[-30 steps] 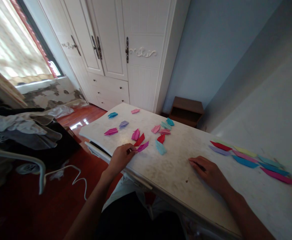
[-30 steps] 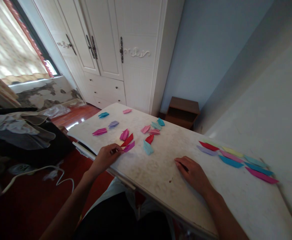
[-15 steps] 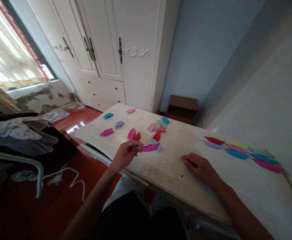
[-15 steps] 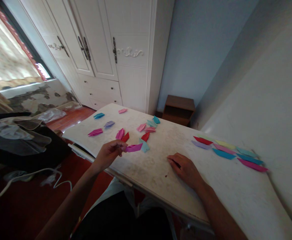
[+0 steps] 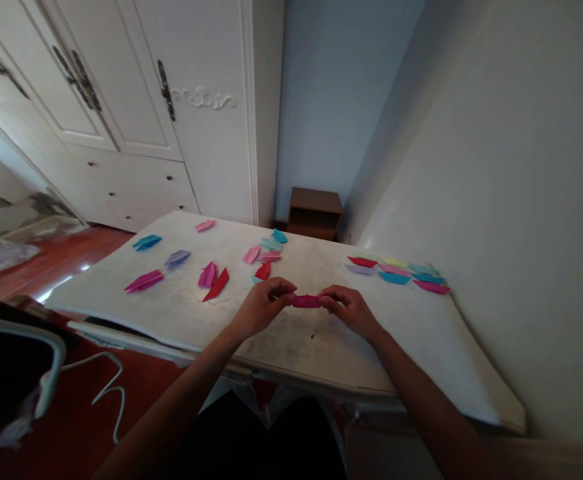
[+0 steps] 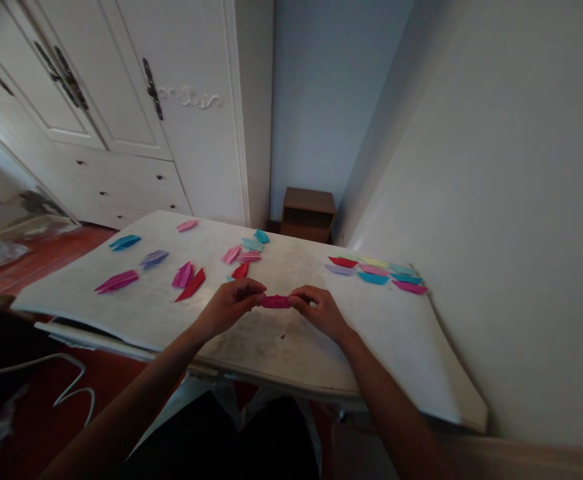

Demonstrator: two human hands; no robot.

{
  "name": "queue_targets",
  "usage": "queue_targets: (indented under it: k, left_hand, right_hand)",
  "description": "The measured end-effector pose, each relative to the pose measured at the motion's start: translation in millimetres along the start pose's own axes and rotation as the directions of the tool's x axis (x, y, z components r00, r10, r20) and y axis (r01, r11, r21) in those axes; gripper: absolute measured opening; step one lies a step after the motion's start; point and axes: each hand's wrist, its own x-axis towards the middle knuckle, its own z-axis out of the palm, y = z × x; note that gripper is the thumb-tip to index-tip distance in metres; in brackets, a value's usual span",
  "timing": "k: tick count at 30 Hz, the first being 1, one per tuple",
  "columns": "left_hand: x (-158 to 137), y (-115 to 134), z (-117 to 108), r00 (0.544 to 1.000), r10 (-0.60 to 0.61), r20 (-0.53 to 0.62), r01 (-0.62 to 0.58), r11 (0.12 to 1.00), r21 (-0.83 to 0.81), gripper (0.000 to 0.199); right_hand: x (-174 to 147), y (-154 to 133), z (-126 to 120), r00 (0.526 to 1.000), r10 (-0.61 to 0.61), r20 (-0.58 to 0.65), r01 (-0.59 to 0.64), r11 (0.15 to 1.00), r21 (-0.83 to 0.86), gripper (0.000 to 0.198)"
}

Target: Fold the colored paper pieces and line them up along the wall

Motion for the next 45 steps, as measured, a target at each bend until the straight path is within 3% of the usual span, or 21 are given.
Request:
queue_targets:
  k: [6, 13, 17, 21, 27, 37, 45]
  left_hand:
    - [20.4, -10.6, 25.1, 1.0, -0.017, -0.02, 0.014, 0.993, -0.115, 0.028]
    - [34.3, -4.8, 44.5, 0.98, 0.099, -0.174, -0.081, 0.991, 0.111, 0.009]
    - [39.5, -1.9, 51.2, 0.971, 0.159, -0.178, -0.119, 0.97, 0.213, 0.009]
    - [46.0, -6.1, 53.5, 0.966, 0.193, -0.174, -0.141, 0.952, 0.273, 0.009]
    - [52.8, -17.9, 53.4, 0.974, 0.151, -0.167, -0.112, 0.969, 0.22, 0.012]
    - [56.0, -26.4, 59.2, 0.956, 0.272, -0.108, -0.203, 0.883, 0.423, 0.007]
    - [57.5, -28.5, 60.1, 0.952, 0.297, -0.069, -0.222, 0.832, 0.509, 0.009]
  right_hand:
    - [3.1, 8.2, -7.4, 0.977, 0.083, -0.196, -0.062, 0.992, 0.112, 0.035]
    - [3.0, 6.2, -11.3, 0.937, 0.018, -0.349, -0.04, 0.998, -0.056, 0.034]
    - [2.9, 9.2, -11.3, 0.915, -0.005, -0.403, -0.059, 0.987, -0.147, 0.031]
    - [3.8, 12.2, -11.2, 0.916, 0.015, -0.401, -0.086, 0.983, -0.159, 0.029]
    - [5.5, 12.5, -9.7, 0.927, 0.028, -0.373, -0.101, 0.979, -0.177, 0.023]
    - [5.6, 15.0, -6.3, 0.924, -0.015, -0.382, -0.119, 0.938, -0.326, 0.016]
    - [7.2, 14.8, -6.0, 0.92, -0.052, -0.387, -0.115, 0.912, -0.395, 0.016]
